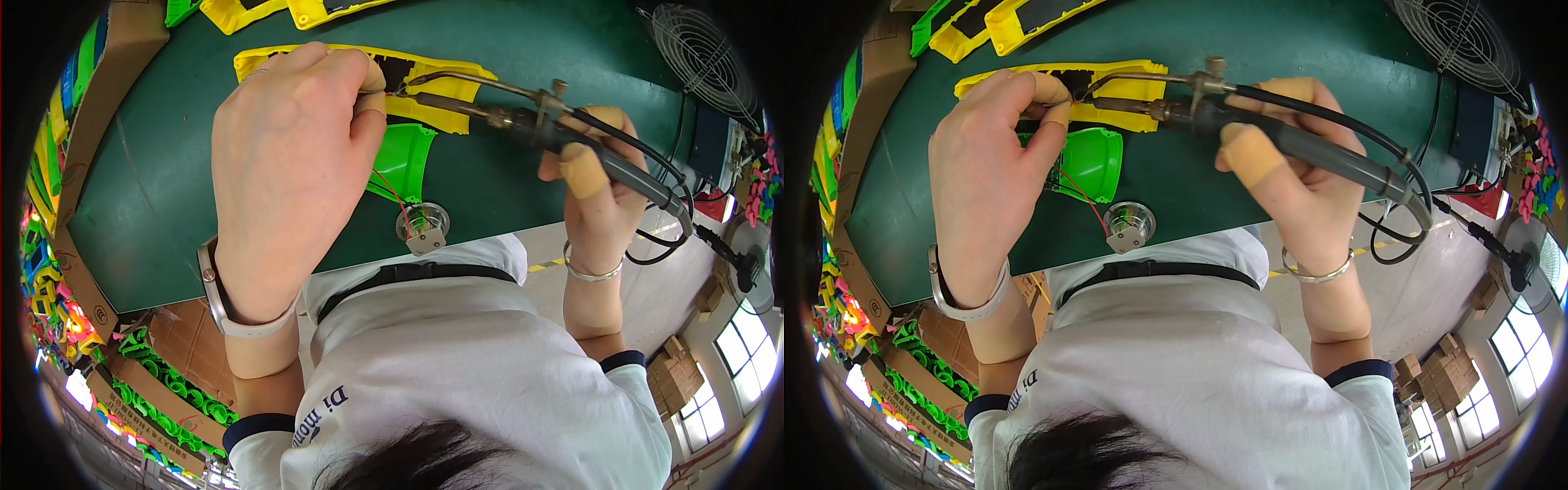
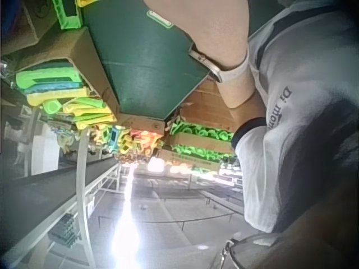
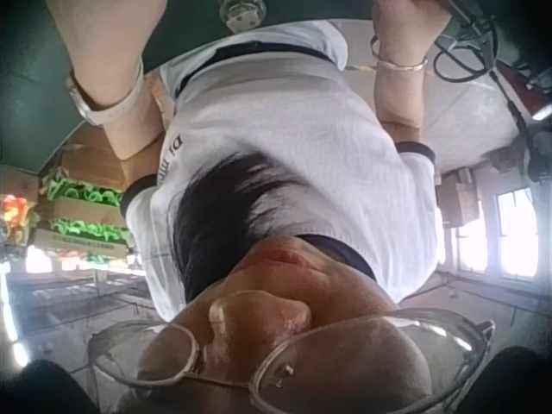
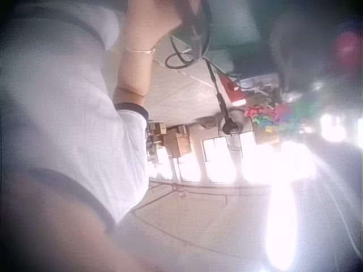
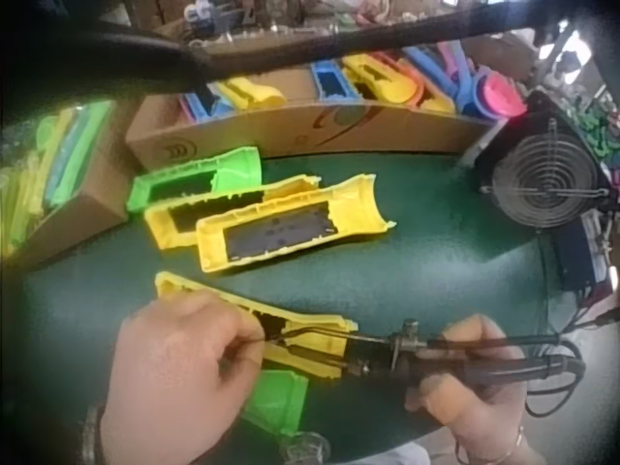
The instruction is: The person solders wires to circuit boards and panels inside flashlight casings using a soldering iron, places completed flashlights onto a conveyor belt, and picks up new flashlight casing parts from a box.
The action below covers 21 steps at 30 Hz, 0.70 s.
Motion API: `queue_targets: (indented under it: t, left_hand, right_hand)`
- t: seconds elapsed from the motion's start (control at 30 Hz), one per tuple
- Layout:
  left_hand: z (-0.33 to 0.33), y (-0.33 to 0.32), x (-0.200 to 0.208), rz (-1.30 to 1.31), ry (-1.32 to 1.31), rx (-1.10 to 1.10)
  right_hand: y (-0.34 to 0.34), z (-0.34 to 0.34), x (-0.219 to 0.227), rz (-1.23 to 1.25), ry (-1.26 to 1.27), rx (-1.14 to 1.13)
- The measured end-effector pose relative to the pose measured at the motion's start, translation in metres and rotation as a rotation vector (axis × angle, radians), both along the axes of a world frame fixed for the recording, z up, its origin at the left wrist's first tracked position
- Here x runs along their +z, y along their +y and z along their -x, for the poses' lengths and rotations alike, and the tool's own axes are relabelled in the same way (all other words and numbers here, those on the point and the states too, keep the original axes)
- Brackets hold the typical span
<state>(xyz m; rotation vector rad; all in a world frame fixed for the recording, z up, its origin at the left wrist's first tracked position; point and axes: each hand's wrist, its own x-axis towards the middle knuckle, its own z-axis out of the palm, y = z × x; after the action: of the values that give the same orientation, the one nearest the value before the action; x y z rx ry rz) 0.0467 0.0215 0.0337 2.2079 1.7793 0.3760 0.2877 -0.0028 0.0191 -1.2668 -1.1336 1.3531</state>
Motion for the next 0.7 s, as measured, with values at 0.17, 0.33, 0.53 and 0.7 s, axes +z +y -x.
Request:
queue_targets:
  t: [0.17, 0.33, 0.53, 0.7]
  left_hand:
    - [0.0, 0.0, 0.0, -0.002, -0.001, -0.005]
    - [0.0, 0.001, 0.001, 0.01, 0.0, 0.002]
    - [-0.001, 0.001, 0.001, 0.01, -0.002, 0.0]
    - [0.0, 0.001, 0.001, 0.014, 0.006, -0.003]
  right_hand:
    - [0.0, -0.014, -0.003, -0.096, 0.227, -0.124]
    - [-0.001, -0.023, -0.013, -0.16, 0.269, -0.12]
    - [-0.002, -0.023, -0.016, -0.135, 0.363, -0.095]
    - [-0.002, -0.024, -0.016, -0.119, 0.378, -0.11]
